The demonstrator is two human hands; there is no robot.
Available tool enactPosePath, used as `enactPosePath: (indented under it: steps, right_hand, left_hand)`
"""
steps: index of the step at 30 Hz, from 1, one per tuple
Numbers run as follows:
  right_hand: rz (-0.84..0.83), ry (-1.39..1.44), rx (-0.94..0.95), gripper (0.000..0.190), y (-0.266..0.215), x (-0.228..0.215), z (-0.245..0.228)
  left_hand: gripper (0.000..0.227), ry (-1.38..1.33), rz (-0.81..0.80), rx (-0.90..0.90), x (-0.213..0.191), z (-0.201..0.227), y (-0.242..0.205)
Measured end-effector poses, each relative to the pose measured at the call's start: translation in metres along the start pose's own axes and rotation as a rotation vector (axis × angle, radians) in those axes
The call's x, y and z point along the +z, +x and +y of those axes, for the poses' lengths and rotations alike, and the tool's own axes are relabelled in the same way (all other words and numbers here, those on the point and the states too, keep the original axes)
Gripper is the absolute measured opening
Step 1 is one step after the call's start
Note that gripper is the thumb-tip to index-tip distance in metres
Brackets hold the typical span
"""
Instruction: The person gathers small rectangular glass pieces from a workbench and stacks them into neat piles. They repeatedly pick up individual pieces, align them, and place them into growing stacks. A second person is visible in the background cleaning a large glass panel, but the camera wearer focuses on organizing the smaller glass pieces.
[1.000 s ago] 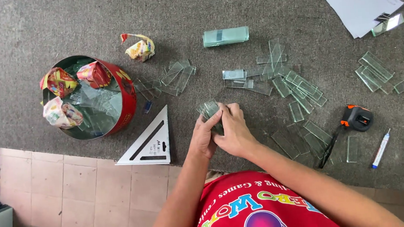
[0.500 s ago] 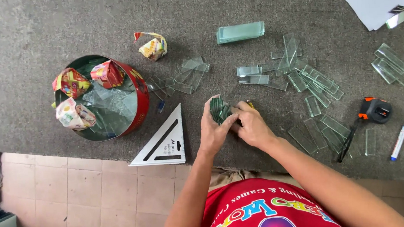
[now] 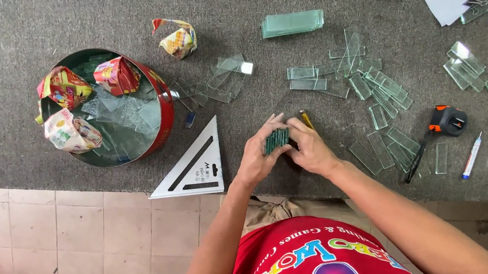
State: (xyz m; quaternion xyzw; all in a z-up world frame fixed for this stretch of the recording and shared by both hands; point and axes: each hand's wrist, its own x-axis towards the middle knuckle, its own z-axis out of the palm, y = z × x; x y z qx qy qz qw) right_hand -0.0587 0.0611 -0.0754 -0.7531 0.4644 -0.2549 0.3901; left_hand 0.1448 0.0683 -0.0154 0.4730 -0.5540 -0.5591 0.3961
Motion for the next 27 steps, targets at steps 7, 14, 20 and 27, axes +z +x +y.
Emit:
enactPosePath:
  steps: [7,14,20,27]
  right_hand:
    - [0.000,-0.062,-0.029,0.024,0.015,-0.015,-0.033]
    - [0.026,0.053,0.000,0.025,0.011,0.003,0.000]
    - [0.058,0.086,0.043,0.031,0.009,0.009,0.008]
    - [0.056,0.233,0.166,0.043,0.029,-0.006,-0.036]
  left_hand:
    - [0.043,-0.020,0.010,0.044,-0.010,0.012,0.002]
    - [0.053,-0.005,-0.009,0.024,-0.018,0.005,0.011]
    - [0.051,-0.059,-0.040,-0.016,-0.015,-0.005,0.014]
    - [0.039,-0.195,0.026,-0.120,-0.006,-0.010,0.016]
